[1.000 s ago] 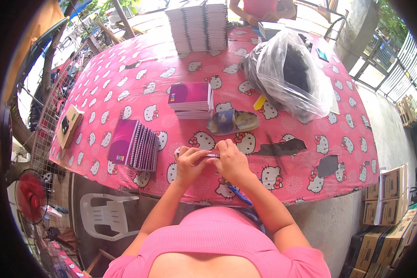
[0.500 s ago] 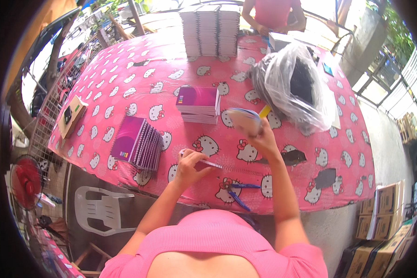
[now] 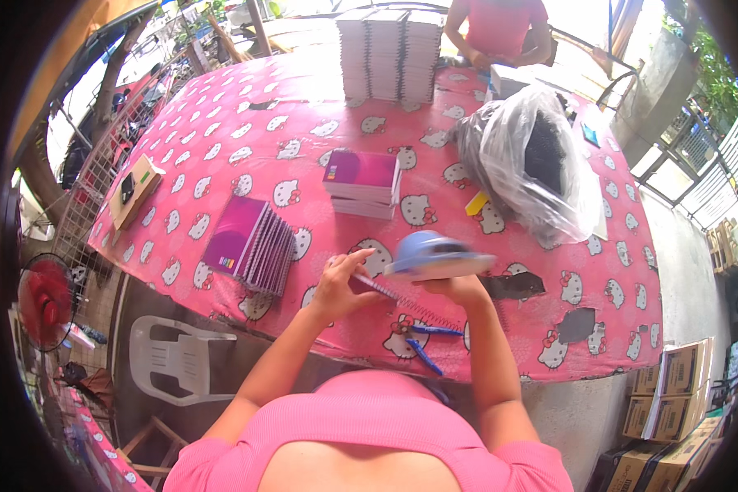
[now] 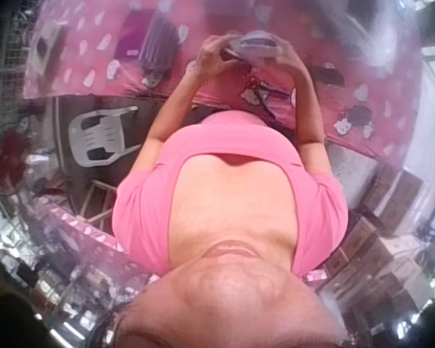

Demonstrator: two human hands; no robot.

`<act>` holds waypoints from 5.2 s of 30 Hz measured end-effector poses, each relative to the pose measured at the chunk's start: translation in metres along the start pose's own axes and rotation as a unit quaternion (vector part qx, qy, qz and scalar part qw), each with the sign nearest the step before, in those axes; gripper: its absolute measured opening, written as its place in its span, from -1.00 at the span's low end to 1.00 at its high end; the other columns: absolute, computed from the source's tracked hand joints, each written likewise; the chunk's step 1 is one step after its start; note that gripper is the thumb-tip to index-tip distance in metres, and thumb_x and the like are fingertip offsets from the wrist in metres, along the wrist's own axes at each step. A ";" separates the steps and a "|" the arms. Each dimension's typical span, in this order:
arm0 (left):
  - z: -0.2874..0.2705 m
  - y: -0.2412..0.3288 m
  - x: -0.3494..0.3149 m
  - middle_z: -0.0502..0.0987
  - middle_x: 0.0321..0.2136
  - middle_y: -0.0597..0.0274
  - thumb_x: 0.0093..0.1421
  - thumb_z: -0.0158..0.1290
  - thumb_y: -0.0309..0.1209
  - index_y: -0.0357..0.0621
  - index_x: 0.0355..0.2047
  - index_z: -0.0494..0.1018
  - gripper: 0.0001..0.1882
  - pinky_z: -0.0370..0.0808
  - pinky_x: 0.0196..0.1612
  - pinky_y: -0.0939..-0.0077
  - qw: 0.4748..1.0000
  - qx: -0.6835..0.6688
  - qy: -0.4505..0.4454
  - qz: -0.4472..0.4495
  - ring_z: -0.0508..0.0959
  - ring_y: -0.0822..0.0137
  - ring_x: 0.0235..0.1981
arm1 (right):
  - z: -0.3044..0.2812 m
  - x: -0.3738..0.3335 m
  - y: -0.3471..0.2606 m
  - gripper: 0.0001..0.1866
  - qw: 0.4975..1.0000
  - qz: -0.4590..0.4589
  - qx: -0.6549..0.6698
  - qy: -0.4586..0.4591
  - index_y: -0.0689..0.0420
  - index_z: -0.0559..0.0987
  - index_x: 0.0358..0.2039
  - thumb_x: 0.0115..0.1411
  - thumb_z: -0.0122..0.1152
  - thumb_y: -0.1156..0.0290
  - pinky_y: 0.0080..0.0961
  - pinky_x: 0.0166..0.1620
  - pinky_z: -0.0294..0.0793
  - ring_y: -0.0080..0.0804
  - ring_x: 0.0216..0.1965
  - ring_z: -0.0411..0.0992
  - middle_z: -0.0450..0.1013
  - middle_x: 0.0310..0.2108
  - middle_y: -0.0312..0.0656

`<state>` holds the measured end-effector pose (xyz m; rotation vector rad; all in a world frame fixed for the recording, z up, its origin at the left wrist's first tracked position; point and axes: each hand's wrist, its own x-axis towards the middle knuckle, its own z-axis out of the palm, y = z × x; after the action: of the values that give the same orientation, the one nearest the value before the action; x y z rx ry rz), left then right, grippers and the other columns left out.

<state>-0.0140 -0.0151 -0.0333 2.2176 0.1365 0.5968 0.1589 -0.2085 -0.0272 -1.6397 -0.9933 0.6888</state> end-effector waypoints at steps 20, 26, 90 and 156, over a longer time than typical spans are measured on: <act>0.000 -0.051 -0.021 0.55 -0.21 0.27 0.10 0.17 -0.68 -0.17 -0.07 0.40 -0.62 0.49 -0.06 0.59 0.906 -0.389 0.064 -0.155 0.54 0.46 -0.14 | 0.022 0.030 -0.001 -0.42 1.000 0.005 -0.012 -0.005 0.19 0.53 -0.05 -0.22 0.29 0.61 -0.43 -0.09 0.47 -0.41 -0.15 0.49 0.55 -0.20 -0.22; -0.005 -0.065 -0.028 0.60 -0.17 0.20 0.13 0.11 -0.72 -0.27 -0.05 0.50 -0.65 0.50 -0.04 0.59 0.885 -0.427 0.070 -0.171 0.57 0.43 -0.14 | 0.035 0.039 -0.029 -0.38 0.998 -0.004 -0.050 -0.038 0.21 0.50 0.02 -0.19 0.26 0.65 -0.47 -0.05 0.45 -0.53 -0.14 0.45 0.55 -0.19 -0.26; -0.032 0.050 -0.016 0.60 -0.37 0.05 -0.10 0.23 -0.79 -0.30 -0.36 0.53 -0.73 0.59 -0.28 0.47 0.950 -0.052 0.254 0.174 0.63 0.23 -0.33 | 0.082 -0.055 -0.119 -0.66 0.991 -0.027 -0.059 0.117 0.22 0.56 -0.19 0.04 0.38 0.36 -0.50 -0.30 0.45 -0.43 -0.36 0.45 0.49 -0.36 -0.21; -0.237 -0.170 -0.022 0.47 0.06 0.17 0.35 -0.23 0.12 -0.13 0.21 0.29 -0.34 0.47 0.07 0.43 0.661 -0.629 0.039 -0.408 0.50 0.36 0.03 | 0.318 0.168 -0.065 0.03 0.838 0.284 0.465 0.018 -0.01 0.15 0.32 0.07 -0.36 -0.57 -0.04 0.25 0.14 -0.14 0.23 0.20 0.24 0.24 -0.18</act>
<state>-0.1258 0.2555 -0.0363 0.6048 0.5376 0.1196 -0.0403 0.0969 -0.0483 -1.0163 -0.0229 1.2808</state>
